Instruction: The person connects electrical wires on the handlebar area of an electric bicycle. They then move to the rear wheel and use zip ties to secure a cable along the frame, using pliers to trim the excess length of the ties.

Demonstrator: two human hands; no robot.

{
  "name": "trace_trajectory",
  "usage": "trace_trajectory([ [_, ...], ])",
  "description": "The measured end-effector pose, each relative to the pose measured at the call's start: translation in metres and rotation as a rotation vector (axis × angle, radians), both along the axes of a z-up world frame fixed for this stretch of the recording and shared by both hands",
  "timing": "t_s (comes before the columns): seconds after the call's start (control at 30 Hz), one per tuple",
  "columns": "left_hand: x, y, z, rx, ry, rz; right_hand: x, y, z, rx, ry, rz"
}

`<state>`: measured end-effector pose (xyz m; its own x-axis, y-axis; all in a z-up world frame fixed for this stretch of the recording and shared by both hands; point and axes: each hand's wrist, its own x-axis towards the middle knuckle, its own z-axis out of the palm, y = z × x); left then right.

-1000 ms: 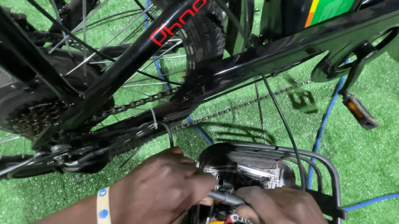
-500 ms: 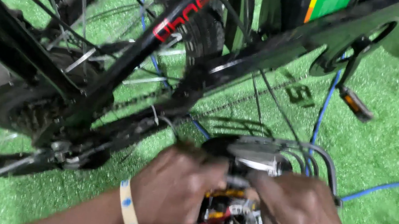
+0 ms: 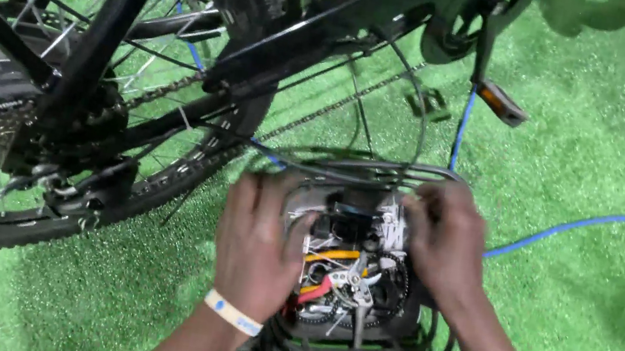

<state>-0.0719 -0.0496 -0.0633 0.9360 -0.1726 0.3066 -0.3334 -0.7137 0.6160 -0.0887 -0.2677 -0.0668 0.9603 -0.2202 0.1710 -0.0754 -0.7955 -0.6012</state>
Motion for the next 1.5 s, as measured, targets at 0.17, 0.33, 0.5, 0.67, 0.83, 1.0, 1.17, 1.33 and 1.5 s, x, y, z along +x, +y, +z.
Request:
trace_trajectory([
  [0.17,-0.048,0.018,-0.008,0.297,0.824,-0.007,-0.005,-0.021,-0.068,-0.124,0.691,0.033],
  [0.33,-0.069,0.01,-0.007,0.152,1.114,0.054,-0.006,-0.014,-0.11,-0.286,0.797,-0.015],
  [0.5,-0.083,0.006,-0.011,0.123,1.08,0.041,-0.005,-0.015,-0.094,-0.468,0.903,0.063],
  [0.67,-0.084,-0.012,-0.015,0.041,1.101,0.006,-0.014,-0.049,-0.051,-0.329,0.638,-0.061],
  [0.83,-0.069,-0.062,-0.021,-0.044,1.109,-0.041,-0.012,-0.083,0.005,-0.132,0.647,-0.29],
  [1.0,-0.054,-0.11,-0.031,-0.117,1.097,-0.177,-0.026,-0.121,0.023,0.18,0.021,-0.501],
  [1.17,-0.032,-0.112,-0.035,-0.221,1.139,-0.44,-0.028,-0.109,0.056,0.503,-0.118,-0.498],
  [1.33,-0.04,-0.093,0.001,-0.345,1.42,-0.328,-0.023,-0.056,0.087,0.929,-0.202,-0.488],
  [1.5,0.0,-0.032,0.059,0.018,0.826,-0.441,0.0,-0.002,0.109,1.199,0.181,-0.51],
])
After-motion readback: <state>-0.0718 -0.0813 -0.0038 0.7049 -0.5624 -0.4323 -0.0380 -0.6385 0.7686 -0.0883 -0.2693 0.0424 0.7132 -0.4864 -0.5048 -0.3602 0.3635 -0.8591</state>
